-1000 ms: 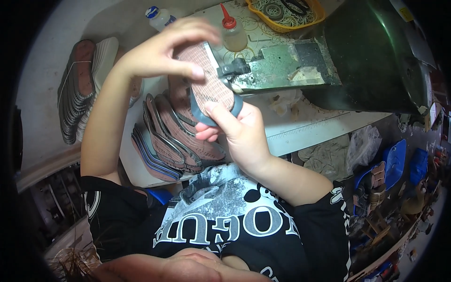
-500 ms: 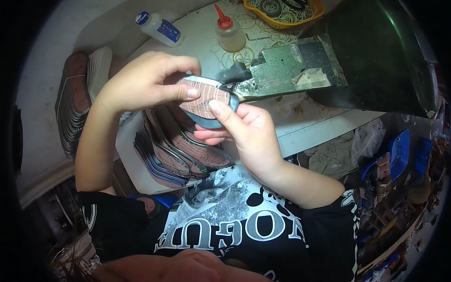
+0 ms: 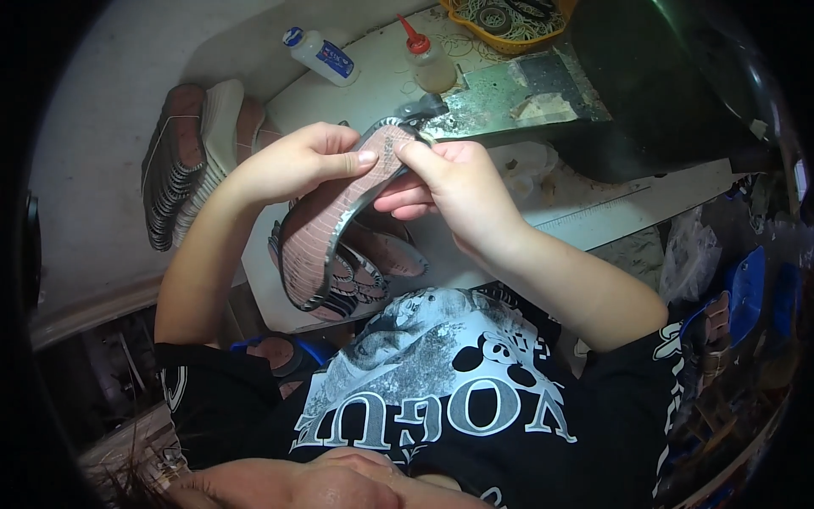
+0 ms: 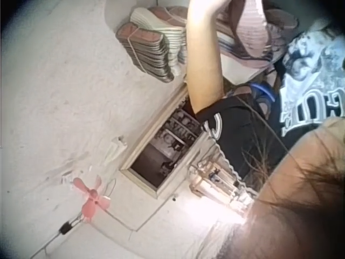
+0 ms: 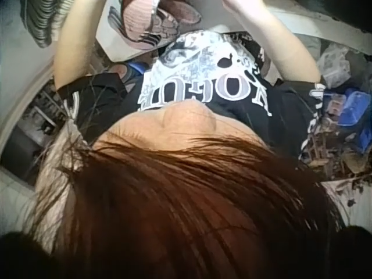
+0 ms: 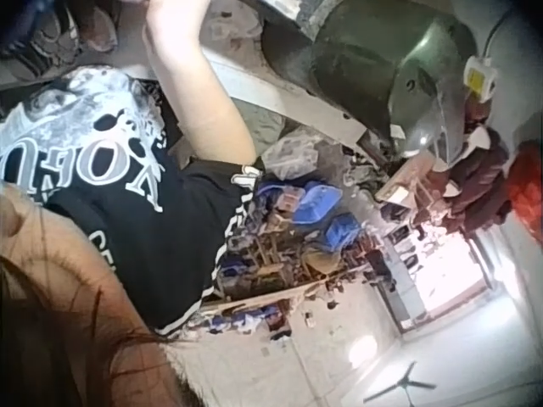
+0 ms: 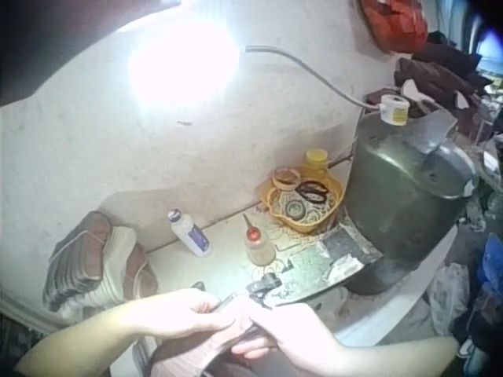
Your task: Inspecting and organizing shoe insoles in a workshop setting.
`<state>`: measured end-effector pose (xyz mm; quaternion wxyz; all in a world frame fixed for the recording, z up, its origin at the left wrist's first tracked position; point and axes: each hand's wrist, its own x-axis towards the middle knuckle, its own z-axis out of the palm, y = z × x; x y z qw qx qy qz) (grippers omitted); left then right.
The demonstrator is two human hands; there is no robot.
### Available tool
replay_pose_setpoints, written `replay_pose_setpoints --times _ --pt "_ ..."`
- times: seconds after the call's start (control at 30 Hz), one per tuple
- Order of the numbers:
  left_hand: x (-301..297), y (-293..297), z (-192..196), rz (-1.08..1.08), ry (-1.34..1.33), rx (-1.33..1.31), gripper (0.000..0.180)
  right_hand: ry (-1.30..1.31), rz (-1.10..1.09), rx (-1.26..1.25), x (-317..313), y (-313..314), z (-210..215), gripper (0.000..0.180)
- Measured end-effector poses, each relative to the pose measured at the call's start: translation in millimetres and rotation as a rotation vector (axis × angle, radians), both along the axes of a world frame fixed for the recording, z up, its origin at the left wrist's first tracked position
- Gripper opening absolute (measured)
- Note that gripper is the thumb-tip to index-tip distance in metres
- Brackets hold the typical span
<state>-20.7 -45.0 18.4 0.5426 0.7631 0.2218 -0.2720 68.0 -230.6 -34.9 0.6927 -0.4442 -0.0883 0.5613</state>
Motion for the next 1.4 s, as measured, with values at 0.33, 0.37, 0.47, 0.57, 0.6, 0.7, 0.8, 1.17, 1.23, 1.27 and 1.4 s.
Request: replay_pose_setpoints --times 0.33,0.37,0.47,0.57,0.6,0.7,0.8,1.17,1.23,1.27,1.4 --pt "-4 -22 4 0.262 0.115 -0.124 0.039 -0.030 0.081 -0.012 5 -13 1 0.031" --pt "-5 -25 6 0.281 0.137 -0.173 0.042 -0.027 0.111 -0.016 5 -18 2 0.029" --pt "-2 -32 6 0.317 0.177 -0.251 0.052 -0.225 0.229 -0.063 11 -43 0 0.028" --pt "-2 -34 3 0.307 0.165 -0.268 0.057 -0.159 0.265 -0.078 20 -71 16 0.024" --pt "-3 -32 2 0.313 0.166 -0.274 0.057 -0.188 0.299 -0.076 23 -80 16 0.023" --pt "-2 -27 0 0.279 0.146 -0.268 0.058 -0.125 0.194 -0.067 21 -98 12 0.024" --pt "7 -21 -1 0.246 0.110 -0.202 0.060 -0.054 0.050 -0.081 16 -96 4 0.025" --pt "10 13 -24 0.416 -0.256 -0.168 0.043 -0.129 0.077 0.038 1 -46 -9 0.028" --pt "-6 3 -20 0.537 -0.383 -0.272 0.034 -0.134 0.149 0.104 -10 -42 -8 0.026" --pt "-19 -7 -17 0.612 -0.466 -0.316 0.031 -0.143 0.183 0.109 -16 -42 -5 0.026" --pt "-48 -51 -18 0.768 -0.676 -0.467 0.029 -0.275 0.226 0.048 -25 -44 25 0.024"
